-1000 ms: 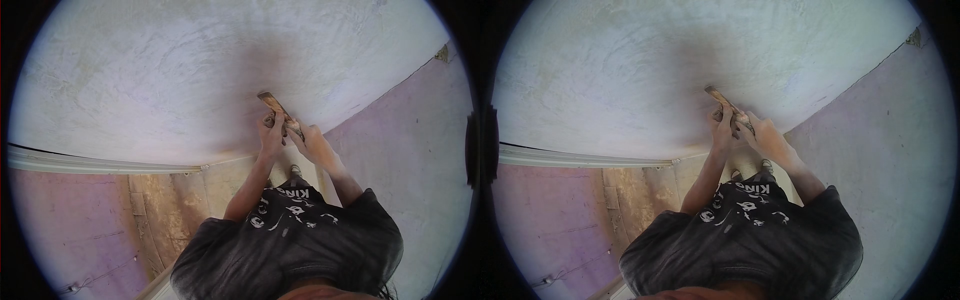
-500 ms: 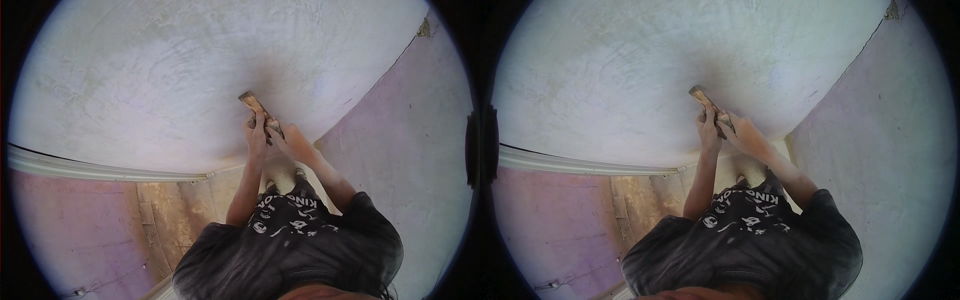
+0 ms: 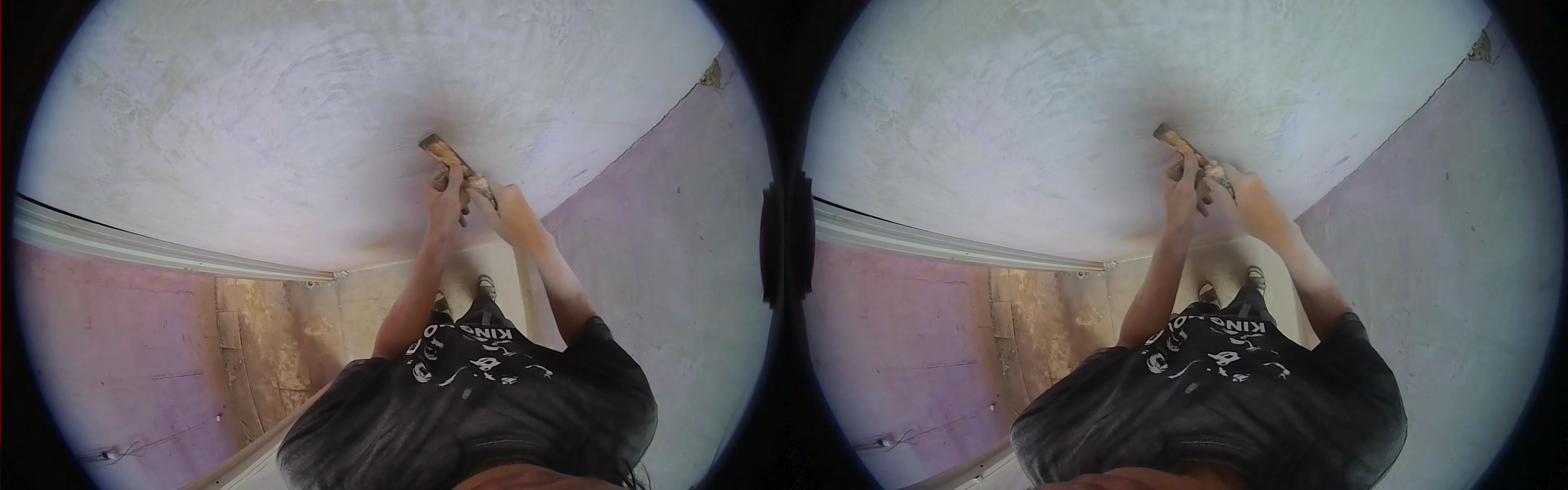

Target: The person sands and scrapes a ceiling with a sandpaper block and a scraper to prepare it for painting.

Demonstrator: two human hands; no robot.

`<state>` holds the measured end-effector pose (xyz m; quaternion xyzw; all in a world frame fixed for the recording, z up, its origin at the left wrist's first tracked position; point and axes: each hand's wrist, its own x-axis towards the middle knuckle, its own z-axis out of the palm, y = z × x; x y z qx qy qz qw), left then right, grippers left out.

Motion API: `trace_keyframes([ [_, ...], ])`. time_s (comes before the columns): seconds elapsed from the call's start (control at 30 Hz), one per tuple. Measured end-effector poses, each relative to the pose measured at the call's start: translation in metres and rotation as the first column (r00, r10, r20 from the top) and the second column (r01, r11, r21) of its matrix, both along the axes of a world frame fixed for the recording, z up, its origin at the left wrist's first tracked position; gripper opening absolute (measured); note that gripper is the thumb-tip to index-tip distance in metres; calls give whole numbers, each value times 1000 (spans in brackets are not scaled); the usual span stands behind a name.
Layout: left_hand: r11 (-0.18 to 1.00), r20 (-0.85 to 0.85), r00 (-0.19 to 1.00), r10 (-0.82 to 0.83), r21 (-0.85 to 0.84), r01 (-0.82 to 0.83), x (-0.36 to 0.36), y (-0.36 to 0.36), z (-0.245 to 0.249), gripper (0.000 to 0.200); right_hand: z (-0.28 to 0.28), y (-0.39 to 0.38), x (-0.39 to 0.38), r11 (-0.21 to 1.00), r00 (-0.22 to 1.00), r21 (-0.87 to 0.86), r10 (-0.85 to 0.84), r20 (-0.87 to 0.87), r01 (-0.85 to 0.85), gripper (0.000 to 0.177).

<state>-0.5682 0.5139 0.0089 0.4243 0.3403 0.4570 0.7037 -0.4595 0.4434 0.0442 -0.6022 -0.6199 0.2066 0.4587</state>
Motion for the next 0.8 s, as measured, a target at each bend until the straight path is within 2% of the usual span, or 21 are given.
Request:
trace_keyframes([
  [0.07,1000,37,999,-24,-3,24,4,3,-1,30,7,3,6,993,999,-120,18,48,-12,21],
  [0.1,1000,13,1000,-16,14,16,0,4,-3,30,1,3,3,993,999,-120,16,50,-10,21],
  [0.17,999,5,1000,-8,42,8,4,7,-2,30,-15,6,1,999,1000,33,5,10,-6,21],
  [0.27,1000,-25,1000,12,-18,-13,-1,3,3,33,4,5,7,998,1000,-61,14,5,-13,21],
  [0.3,999,16,999,45,-29,-44,1,3,1,33,3,9,5,998,1000,-61,21,1,-21,21],
  [0.37,996,61,995,79,-39,-77,1,7,-4,33,0,16,5,995,994,-87,61,87,-53,21],
  [0.43,996,87,994,63,53,-68,-3,12,-6,32,-2,16,4,997,993,-42,62,96,-58,21],
  [0.5,999,24,998,50,-21,-50,-1,5,1,32,0,12,3,998,993,-12,62,99,-62,21],
  [0.57,996,-43,998,34,-86,-38,-5,6,4,32,13,11,7,986,998,-163,47,44,-39,22],
  [0.6,997,23,998,61,-41,-60,-7,9,0,32,12,15,4,986,998,-164,47,46,-39,22],
  [0.63,997,87,993,81,0,-81,-9,10,-4,33,9,19,-2,990,996,-131,65,60,-56,22],
  [0.73,997,40,999,19,80,-22,-17,16,-13,33,-5,22,2,997,992,-34,74,105,-70,23],
  [0.8,1000,15,1000,0,17,0,-10,10,-13,33,-8,18,3,997,990,7,71,122,-72,24],
])
